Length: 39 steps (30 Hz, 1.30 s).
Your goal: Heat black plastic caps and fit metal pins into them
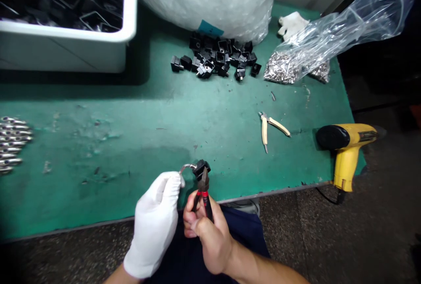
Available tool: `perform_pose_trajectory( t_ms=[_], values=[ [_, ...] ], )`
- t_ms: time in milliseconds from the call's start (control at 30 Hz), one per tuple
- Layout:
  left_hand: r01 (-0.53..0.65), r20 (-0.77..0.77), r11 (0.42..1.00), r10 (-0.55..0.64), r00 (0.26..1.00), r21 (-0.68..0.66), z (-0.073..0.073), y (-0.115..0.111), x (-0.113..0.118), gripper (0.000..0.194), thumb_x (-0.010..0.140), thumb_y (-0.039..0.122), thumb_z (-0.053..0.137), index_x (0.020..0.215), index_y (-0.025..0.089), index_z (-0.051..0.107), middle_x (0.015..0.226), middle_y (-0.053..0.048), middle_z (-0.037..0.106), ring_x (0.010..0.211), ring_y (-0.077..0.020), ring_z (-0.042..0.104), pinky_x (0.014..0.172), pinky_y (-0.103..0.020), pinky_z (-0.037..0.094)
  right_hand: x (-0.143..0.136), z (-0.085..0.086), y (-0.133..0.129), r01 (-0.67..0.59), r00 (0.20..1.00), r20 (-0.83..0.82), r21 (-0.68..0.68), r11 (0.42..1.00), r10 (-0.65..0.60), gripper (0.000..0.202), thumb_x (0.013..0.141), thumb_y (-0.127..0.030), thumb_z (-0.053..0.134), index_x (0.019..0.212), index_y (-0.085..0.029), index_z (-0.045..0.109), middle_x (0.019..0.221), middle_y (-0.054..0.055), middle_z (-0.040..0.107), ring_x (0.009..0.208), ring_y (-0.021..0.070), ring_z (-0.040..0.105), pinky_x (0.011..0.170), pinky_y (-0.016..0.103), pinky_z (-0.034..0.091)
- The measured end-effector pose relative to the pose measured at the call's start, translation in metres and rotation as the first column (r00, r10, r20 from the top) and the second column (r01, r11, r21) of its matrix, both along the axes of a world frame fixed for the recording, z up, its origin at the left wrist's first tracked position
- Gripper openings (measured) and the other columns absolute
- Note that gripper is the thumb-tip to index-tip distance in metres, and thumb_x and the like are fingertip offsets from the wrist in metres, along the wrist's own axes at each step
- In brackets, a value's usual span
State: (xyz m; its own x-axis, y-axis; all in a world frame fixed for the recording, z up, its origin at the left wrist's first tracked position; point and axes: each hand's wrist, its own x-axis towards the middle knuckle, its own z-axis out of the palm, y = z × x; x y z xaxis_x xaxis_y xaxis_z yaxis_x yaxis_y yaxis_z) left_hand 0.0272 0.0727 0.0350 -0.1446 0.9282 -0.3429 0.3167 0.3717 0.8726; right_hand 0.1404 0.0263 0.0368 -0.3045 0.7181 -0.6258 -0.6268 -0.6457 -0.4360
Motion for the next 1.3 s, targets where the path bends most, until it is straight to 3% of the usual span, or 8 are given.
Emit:
perform_pose_trajectory(
  t_ms=[267,467,867,1167,1300],
  values=[
    [-0.028,-0.011,0.998,0.028,1.000,0.053,-0.001,0.001,0.000,0.024,0.099,0.035,0.048,0.082,0.021,0.060,0.075,0.001,0.064,0.063,-0.0127,0.058,0.061,-0.022,0.049,-0.004,0.000,0.000,0.016,0.999,0.030,-0.009,1.000,-0.016,0.031,0.072,-0.038,0.074,0.087,-0.022,0.052,0.073,-0.004,0.039,0.064,0.0113,0.028,0.058,0.025,0.023],
    [-0.063,0.017,0.998,0.063,0.998,-0.016,0.000,-0.001,0.002,0.027,0.099,0.038,0.048,0.081,0.021,0.059,0.067,0.003,0.059,0.056,-0.0118,0.052,0.054,-0.021,0.046,-0.008,-0.002,0.000,0.009,0.997,0.078,-0.033,0.999,-0.006,0.034,0.068,-0.039,0.074,0.087,-0.022,0.052,0.074,-0.004,0.041,0.064,0.0113,0.029,0.059,0.025,0.026],
    [-0.149,0.103,0.989,0.147,0.984,0.016,-0.001,-0.006,0.007,0.031,0.098,0.042,0.050,0.078,0.021,0.058,0.073,0.000,0.061,0.064,-0.0139,0.056,0.060,-0.023,0.050,-0.018,-0.006,-0.004,0.014,0.981,0.191,0.005,1.000,-0.015,0.026,0.072,-0.037,0.067,0.086,-0.022,0.052,0.073,-0.003,0.043,0.065,0.0130,0.037,0.056,0.024,0.031],
    [-0.201,0.188,0.980,0.197,0.962,0.002,-0.001,-0.006,0.004,0.030,0.095,0.042,0.054,0.073,0.021,0.057,0.067,0.001,0.059,0.060,-0.0131,0.055,0.056,-0.022,0.049,-0.012,0.001,0.003,-0.085,0.974,0.217,0.103,0.991,0.061,0.018,0.073,-0.029,0.060,0.084,-0.021,0.048,0.074,-0.004,0.039,0.066,0.0120,0.031,0.060,0.025,0.028],
    [-0.159,0.123,0.987,0.158,0.980,0.001,0.001,-0.007,-0.004,0.029,0.096,0.040,0.051,0.076,0.021,0.059,0.068,0.001,0.059,0.060,-0.0143,0.056,0.053,-0.023,0.047,0.004,-0.005,-0.002,-0.200,0.933,0.340,0.219,0.955,0.117,0.011,0.085,-0.026,0.053,0.095,-0.021,0.051,0.079,-0.003,0.041,0.068,0.0130,0.033,0.062,0.028,0.030]
  ],
)
